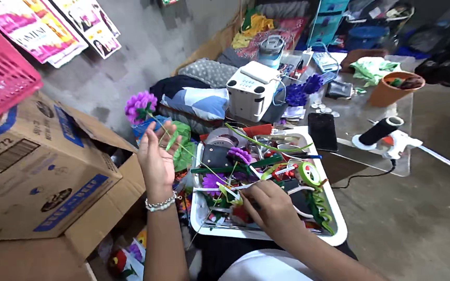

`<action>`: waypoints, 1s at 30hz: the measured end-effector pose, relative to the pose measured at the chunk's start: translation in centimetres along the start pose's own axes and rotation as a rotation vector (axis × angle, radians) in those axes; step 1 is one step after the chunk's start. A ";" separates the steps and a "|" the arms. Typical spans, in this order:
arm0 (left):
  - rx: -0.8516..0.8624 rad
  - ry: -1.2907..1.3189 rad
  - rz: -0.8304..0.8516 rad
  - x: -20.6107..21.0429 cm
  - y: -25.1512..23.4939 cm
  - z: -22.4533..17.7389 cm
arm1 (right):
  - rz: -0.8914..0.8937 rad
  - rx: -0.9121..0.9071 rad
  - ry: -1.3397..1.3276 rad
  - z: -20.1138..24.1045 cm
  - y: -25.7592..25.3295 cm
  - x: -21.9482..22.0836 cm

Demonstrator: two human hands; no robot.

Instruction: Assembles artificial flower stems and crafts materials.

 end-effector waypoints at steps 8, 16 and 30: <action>0.031 0.109 0.087 0.0 -0.7 -0.3 | 0.164 0.474 -0.683 -1.8 1.0 -1.4; -0.102 0.978 0.642 2.8 -0.5 -1.4 | 0.670 1.113 -1.550 -2.5 2.7 -0.5; 0.091 0.219 -0.066 7.1 5.6 -1.6 | 0.304 0.375 -0.366 -1.1 1.7 -0.4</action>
Point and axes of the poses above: each hand's wrist, its own y-axis away from the middle knuckle, its own x-axis out of the palm, z = x × y, the point moved 3 cm from there along -y, towards the middle knuckle, and after that the axes turned 8 degrees about -z, right-handed, at the moved point
